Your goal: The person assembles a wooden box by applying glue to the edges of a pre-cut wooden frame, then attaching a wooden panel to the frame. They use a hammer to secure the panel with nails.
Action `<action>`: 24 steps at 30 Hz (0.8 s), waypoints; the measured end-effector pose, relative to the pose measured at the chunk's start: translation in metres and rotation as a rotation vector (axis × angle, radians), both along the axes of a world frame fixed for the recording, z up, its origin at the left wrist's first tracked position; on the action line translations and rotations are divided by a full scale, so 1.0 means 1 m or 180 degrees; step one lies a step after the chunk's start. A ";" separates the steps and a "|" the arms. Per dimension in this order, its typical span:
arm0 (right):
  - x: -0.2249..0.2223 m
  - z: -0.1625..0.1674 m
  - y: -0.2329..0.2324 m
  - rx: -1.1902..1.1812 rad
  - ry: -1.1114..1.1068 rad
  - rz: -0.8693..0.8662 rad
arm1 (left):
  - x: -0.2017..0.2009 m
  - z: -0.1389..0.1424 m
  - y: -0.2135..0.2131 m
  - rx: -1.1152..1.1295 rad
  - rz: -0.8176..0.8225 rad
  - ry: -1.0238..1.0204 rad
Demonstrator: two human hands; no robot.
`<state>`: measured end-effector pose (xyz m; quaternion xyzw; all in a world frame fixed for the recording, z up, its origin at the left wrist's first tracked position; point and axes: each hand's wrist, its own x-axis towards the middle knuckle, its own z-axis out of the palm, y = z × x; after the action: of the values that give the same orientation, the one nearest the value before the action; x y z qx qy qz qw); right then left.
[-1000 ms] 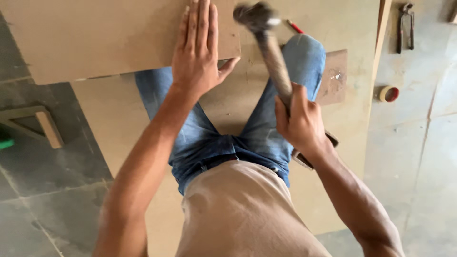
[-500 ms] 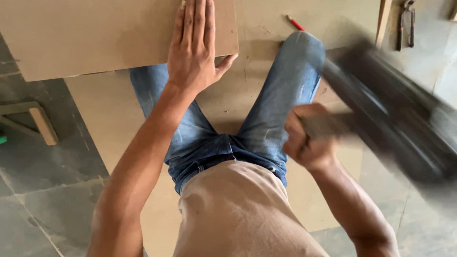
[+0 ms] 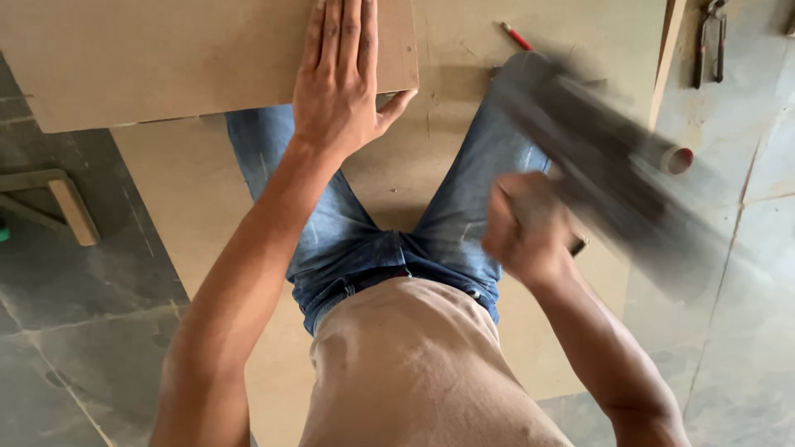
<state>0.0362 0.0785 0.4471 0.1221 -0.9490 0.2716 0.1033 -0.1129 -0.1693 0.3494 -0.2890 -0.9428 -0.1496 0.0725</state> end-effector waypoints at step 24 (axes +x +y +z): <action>-0.070 -0.248 -0.066 -0.0377 -0.1204 -0.2042 | 0.007 -0.029 -0.006 -0.0107 0.0166 -0.0193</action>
<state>-0.0342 0.0128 0.1994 -0.2400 -0.9239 0.2976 0.0130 -0.1055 -0.1756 0.3209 -0.2609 -0.9541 -0.1405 0.0428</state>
